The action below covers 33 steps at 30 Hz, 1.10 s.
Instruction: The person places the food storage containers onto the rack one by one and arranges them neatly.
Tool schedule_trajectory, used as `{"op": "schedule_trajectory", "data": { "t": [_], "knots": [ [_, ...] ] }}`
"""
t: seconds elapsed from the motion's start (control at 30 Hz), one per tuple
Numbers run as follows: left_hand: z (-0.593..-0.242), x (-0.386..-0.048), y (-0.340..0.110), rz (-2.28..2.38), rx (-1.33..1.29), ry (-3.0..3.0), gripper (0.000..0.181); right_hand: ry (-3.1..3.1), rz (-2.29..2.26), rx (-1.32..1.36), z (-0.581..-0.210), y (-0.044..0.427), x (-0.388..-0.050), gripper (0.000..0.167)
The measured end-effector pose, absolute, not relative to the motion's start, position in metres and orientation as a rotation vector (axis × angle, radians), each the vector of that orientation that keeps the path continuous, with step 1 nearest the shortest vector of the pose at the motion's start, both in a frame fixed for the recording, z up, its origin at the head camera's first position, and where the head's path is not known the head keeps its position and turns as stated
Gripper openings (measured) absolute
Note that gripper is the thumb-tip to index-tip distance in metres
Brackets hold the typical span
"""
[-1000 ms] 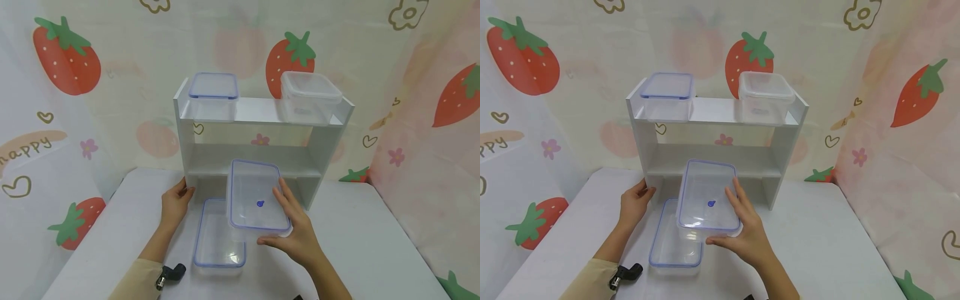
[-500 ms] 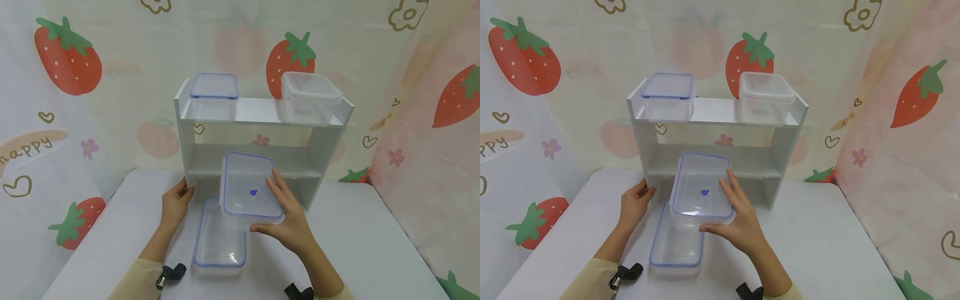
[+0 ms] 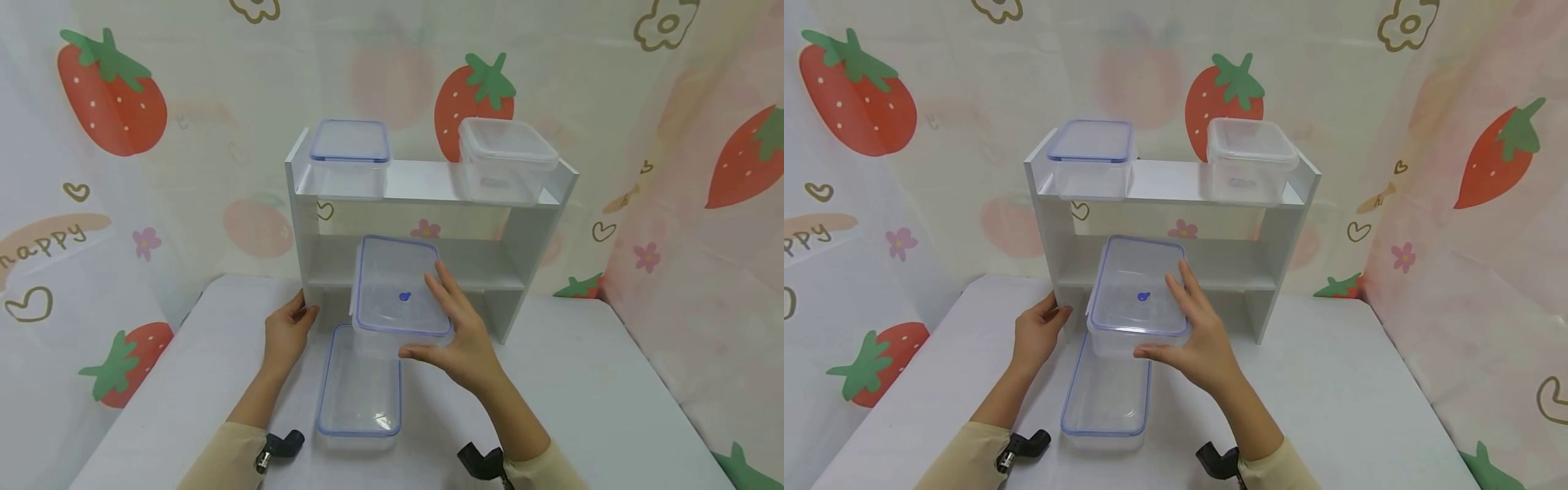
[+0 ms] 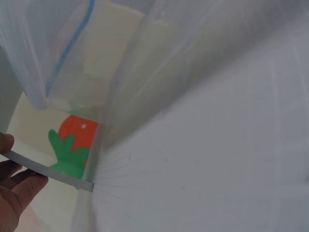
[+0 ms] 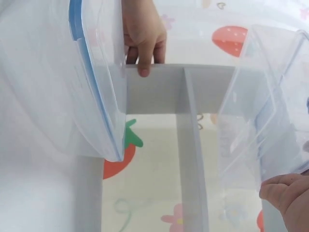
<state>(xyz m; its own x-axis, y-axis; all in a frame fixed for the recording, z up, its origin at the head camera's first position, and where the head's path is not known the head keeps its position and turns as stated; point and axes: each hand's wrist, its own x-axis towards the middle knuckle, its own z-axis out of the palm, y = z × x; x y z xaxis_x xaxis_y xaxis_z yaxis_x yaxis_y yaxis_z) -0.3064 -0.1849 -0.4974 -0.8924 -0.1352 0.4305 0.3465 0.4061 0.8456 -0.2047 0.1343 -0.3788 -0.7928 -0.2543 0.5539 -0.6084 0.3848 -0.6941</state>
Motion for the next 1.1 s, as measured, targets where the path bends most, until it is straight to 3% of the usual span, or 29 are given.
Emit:
{"op": "schedule_trajectory", "data": {
  "t": [1.1],
  "knots": [
    [-0.498,-0.308,-0.186,-1.499,-0.16,-2.229,0.049,-2.349,1.238,0.781,-0.359,0.116,-0.257,0.114]
  ]
}}
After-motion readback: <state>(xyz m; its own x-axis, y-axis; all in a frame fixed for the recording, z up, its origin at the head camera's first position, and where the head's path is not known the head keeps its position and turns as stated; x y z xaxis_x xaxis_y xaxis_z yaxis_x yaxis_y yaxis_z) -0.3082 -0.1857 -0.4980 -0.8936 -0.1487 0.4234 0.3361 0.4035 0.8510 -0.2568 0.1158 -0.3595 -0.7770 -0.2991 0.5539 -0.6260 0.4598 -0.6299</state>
